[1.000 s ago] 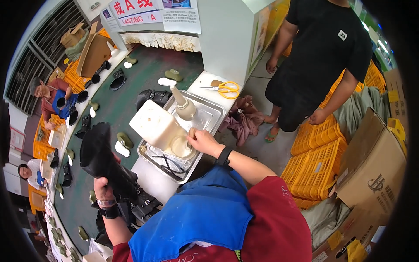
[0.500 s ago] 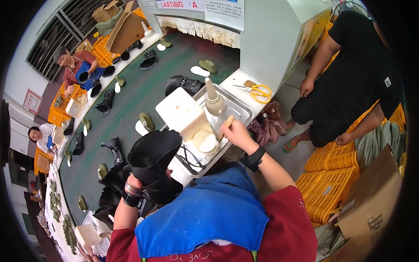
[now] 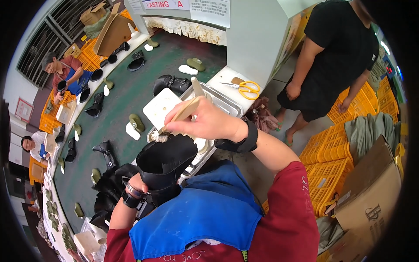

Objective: Retrieving boots from a box and applying glue/adhesive to the interior seams or edges at an assembly line station.

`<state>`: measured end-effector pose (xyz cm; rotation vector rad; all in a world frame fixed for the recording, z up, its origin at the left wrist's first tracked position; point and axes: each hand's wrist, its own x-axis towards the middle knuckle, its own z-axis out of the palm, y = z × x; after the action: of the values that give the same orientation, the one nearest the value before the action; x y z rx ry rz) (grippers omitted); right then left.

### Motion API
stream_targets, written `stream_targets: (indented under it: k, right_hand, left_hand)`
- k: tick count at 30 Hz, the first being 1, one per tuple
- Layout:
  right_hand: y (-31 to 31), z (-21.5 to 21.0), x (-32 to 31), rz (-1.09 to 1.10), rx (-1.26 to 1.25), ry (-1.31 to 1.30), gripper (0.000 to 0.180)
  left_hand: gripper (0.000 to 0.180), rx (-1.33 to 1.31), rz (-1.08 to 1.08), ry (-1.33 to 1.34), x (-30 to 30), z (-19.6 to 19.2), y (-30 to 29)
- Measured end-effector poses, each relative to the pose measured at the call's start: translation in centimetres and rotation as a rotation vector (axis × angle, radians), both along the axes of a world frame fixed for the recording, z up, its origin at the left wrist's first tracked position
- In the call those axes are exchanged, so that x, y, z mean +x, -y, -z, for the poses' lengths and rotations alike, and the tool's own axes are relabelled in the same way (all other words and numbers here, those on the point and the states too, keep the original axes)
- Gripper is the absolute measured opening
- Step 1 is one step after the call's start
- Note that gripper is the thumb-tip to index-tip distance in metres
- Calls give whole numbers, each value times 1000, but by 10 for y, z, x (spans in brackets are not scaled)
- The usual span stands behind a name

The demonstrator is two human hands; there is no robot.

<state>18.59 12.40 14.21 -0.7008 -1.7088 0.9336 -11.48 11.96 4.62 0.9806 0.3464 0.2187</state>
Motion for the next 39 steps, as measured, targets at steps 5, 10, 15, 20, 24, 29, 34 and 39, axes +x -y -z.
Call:
stream_targets:
  k: [5,10,15,20,24,29,34,39]
  right_hand:
    - [0,5,-3,20,157,162,10]
    - [13,10,0,123,26,190,9]
    - [14,9,-11,249,129,185,9]
    - [9,7,-20,367,151,302,11]
    - [1,9,-28,425,188,340,12]
    - [-2,11,-35,433,163,379,21]
    - [-2,13,-41,423,188,403,14]
    - [-5,12,-43,417,105,459,25]
  left_hand:
    - [109,-6,-1,7,-6,0,2]
    - [108,123,-56,-10,-14,-7,4]
    - [100,308,-125,-87,-8,-30,6]
    - [95,484,-251,-211,11,-50,16]
    - [103,770,-347,-318,25,-57,26]
    - [106,971,-595,-369,39,-44,41]
    - [101,1131,-768,-470,41,-25,42]
    - [98,1396,-877,-490,43,-21,42]
